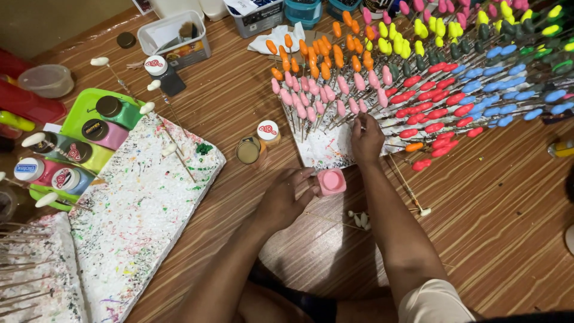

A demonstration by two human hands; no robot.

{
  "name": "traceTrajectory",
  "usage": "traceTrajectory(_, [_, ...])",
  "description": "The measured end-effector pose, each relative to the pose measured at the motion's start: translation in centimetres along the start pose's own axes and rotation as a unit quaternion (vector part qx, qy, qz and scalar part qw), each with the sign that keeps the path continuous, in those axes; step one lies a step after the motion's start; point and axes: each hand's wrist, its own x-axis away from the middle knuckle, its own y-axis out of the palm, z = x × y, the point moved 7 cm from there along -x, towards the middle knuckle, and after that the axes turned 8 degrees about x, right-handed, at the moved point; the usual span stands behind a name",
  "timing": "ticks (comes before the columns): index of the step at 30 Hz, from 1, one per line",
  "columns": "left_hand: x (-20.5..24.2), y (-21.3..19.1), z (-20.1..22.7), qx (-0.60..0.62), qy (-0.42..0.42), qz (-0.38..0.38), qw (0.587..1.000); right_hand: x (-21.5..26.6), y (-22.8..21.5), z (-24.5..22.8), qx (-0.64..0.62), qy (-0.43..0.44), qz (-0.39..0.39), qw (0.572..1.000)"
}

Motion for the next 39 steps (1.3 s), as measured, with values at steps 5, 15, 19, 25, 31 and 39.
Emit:
traceTrajectory(5, [-0.1,0.5,-0.5,0.010,0.015,-0.001,1.000,0.7,-2.0,-1.0,-0.022,0.008,-0.030,0.999])
traceTrajectory(15, [0.5,1.4,0.0,0.009,0.150,0.048,0.987,6.0,-13.1,-6.0,0.054,-0.033,-0.127,0.990])
traceTrajectory(19, [1.0,1.8,0.1,-0.016,0.103,0.007,0.995,6.4,-18.5,-6.9,0.036,0.007,-0.168,0.985])
traceTrajectory(25, [0.8,1.8,-1.2,-0.073,0.070,-0.010,0.995,9.4,-22.6,-4.2,0.010,0.142,-0.257,0.956])
traceTrajectory(31, [0.2,2.8,-2.2,-0.133,0.052,-0.004,0.990,11.2,-18.4,-0.6,0.122,0.133,-0.428,0.886])
traceTrajectory(39, [0.4,2.7,-1.1,-0.100,0.030,-0.013,0.994,11.4,-13.4,-2.5,0.140,0.053,-0.581,0.800])
